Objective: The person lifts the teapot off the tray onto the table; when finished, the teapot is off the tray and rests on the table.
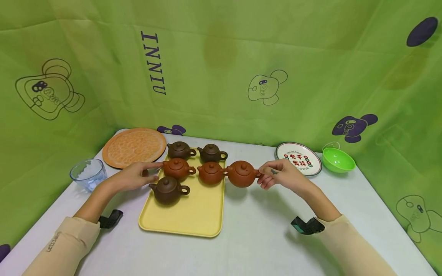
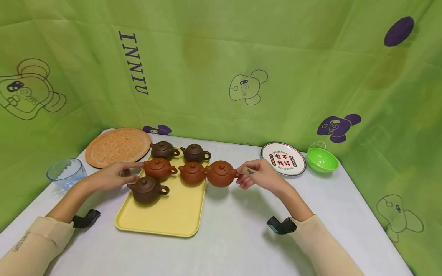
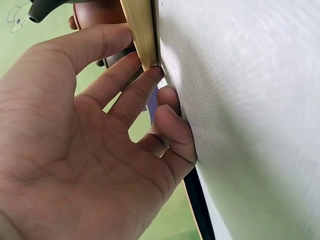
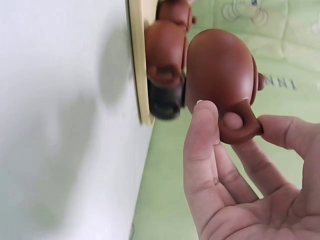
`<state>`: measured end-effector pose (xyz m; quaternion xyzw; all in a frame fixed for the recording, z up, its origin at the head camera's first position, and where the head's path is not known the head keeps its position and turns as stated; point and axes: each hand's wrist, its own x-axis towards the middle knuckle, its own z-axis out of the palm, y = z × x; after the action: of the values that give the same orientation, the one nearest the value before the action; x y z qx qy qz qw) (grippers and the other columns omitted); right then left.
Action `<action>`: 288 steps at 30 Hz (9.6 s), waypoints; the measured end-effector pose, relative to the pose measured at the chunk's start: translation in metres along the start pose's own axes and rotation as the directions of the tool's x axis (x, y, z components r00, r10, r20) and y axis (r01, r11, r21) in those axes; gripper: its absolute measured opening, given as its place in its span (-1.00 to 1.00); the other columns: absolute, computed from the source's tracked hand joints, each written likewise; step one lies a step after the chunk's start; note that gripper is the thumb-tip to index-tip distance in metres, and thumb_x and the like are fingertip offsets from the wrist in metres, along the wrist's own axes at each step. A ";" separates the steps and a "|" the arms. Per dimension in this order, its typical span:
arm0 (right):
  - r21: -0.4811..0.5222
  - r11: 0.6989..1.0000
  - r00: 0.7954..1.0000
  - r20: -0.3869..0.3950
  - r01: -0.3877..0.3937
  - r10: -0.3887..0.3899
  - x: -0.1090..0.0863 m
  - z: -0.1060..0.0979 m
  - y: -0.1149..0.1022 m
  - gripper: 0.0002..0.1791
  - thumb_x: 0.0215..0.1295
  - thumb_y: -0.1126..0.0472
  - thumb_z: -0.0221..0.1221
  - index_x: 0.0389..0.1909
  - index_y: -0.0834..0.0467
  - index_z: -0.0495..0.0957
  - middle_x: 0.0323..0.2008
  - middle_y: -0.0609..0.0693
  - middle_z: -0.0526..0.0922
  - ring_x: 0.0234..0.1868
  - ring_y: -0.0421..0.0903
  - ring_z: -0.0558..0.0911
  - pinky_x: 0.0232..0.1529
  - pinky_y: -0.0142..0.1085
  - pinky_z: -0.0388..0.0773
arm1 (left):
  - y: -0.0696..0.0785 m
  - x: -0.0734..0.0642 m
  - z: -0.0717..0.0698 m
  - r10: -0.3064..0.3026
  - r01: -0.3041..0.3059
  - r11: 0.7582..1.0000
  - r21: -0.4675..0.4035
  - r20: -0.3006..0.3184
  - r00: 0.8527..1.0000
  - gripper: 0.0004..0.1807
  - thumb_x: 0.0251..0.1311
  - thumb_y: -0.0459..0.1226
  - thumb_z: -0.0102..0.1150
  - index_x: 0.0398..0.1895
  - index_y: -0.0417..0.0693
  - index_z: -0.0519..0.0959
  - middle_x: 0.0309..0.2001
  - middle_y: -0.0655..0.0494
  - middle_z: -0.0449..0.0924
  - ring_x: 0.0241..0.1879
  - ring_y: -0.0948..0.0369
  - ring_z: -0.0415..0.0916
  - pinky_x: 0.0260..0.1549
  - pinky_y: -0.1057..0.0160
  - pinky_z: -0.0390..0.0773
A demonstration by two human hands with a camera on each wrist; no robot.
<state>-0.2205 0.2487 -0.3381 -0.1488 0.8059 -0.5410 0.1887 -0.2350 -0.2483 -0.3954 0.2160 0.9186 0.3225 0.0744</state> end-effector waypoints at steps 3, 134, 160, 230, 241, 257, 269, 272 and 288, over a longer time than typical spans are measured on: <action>-0.006 1.000 1.000 -0.024 0.002 -0.002 0.002 -0.008 0.003 -0.62 0.59 0.31 -0.01 0.09 0.58 0.56 -0.20 0.30 0.79 -0.28 -0.10 0.81 -0.11 -0.14 0.79 | 0.001 0.000 0.000 -0.010 0.010 1.000 -0.002 0.001 1.000 -0.37 0.43 -0.23 0.26 0.52 -0.19 0.44 0.26 -0.18 0.67 -0.40 0.26 0.41 -0.43 0.32 0.42; 0.150 0.988 0.966 0.253 0.020 -0.057 0.078 0.169 -0.014 -0.79 0.60 0.20 0.16 -0.01 0.29 0.52 -0.15 0.34 0.80 -0.35 -0.07 0.79 -0.27 -0.18 0.78 | -0.003 0.000 0.001 -0.038 0.038 0.999 0.000 0.005 0.999 -0.35 0.43 -0.20 0.26 0.55 -0.07 0.43 -0.51 0.15 0.42 -0.47 0.27 0.35 -0.48 0.30 0.37; 0.176 0.983 0.959 0.283 -0.060 0.008 0.091 0.183 -0.020 -0.63 0.64 0.10 0.13 -0.01 0.39 0.64 -0.24 0.26 0.79 -0.40 -0.10 0.76 -0.26 -0.22 0.79 | -0.003 0.000 0.001 -0.038 0.038 0.999 0.001 0.003 0.999 -0.36 0.44 -0.17 0.26 0.55 -0.06 0.43 -0.48 0.14 0.46 -0.45 0.26 0.36 -0.47 0.29 0.38; -0.024 0.997 0.998 0.003 0.068 -0.068 -0.030 -0.088 0.092 -0.51 0.74 0.11 -0.08 0.15 0.55 0.39 -0.06 0.22 0.70 -0.06 -0.01 0.80 0.02 -0.19 0.76 | -0.005 -0.001 0.002 0.004 -0.004 1.000 -0.020 -0.004 1.000 -0.39 0.46 -0.20 0.26 0.54 -0.10 0.45 -0.01 0.02 0.70 -0.43 0.28 0.34 -0.45 0.31 0.37; 0.020 1.000 1.000 0.017 0.012 -0.013 -0.024 -0.103 0.108 -0.45 0.74 0.10 -0.09 0.20 0.63 0.33 -0.03 0.23 0.73 -0.05 -0.06 0.81 0.06 -0.18 0.76 | -0.005 0.000 0.003 -0.005 0.005 1.000 -0.019 -0.005 1.000 -0.38 0.46 -0.20 0.26 0.54 -0.11 0.45 0.03 -0.01 0.70 -0.41 0.27 0.35 -0.44 0.31 0.37; 0.038 0.998 0.999 0.014 -0.046 0.046 -0.019 -0.108 0.107 -0.41 0.73 0.05 -0.07 0.26 0.60 0.31 -0.06 0.15 0.77 -0.06 -0.07 0.81 0.05 -0.17 0.76 | -0.003 -0.001 0.001 -0.001 0.001 1.000 -0.007 -0.012 1.000 -0.39 0.46 -0.21 0.26 0.53 -0.13 0.45 0.32 -0.15 0.63 -0.34 0.23 0.40 -0.38 0.31 0.41; -0.023 0.996 0.995 -0.050 -0.085 0.083 -0.025 -0.105 0.098 -0.42 0.73 0.02 -0.04 0.35 0.48 0.24 -0.04 0.24 0.79 -0.11 -0.05 0.83 -0.01 -0.17 0.78 | -0.002 -0.002 0.002 -0.009 0.009 1.000 -0.021 -0.004 1.000 -0.38 0.46 -0.22 0.24 0.54 -0.12 0.44 0.35 -0.16 0.61 -0.34 0.21 0.38 -0.39 0.31 0.40; -0.086 0.991 0.993 -0.065 -0.101 0.096 -0.030 -0.108 0.092 -0.43 0.72 0.04 -0.02 0.37 0.47 0.25 -0.04 0.30 0.78 -0.14 -0.04 0.83 -0.05 -0.15 0.78 | -0.001 -0.002 0.003 -0.013 0.013 1.000 -0.022 -0.002 1.000 -0.38 0.46 -0.22 0.24 0.54 -0.12 0.43 0.36 -0.17 0.60 -0.32 0.20 0.39 -0.38 0.31 0.40; -0.197 0.980 0.995 -0.083 0.031 -0.049 -0.045 -0.115 0.056 -0.59 0.51 0.44 0.11 0.32 0.35 0.41 -0.08 0.15 0.77 -0.13 0.06 0.81 -0.08 -0.06 0.77 | -0.003 -0.002 0.003 -0.011 0.011 1.000 -0.008 -0.006 1.000 -0.40 0.47 -0.20 0.25 0.53 -0.10 0.45 0.30 -0.12 0.65 -0.33 0.20 0.39 -0.39 0.31 0.41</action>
<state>-0.2363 0.3828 -0.3441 -0.1589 0.8595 -0.4690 0.1268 -0.2338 -0.2497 -0.3994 0.2098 0.9186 0.3264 0.0744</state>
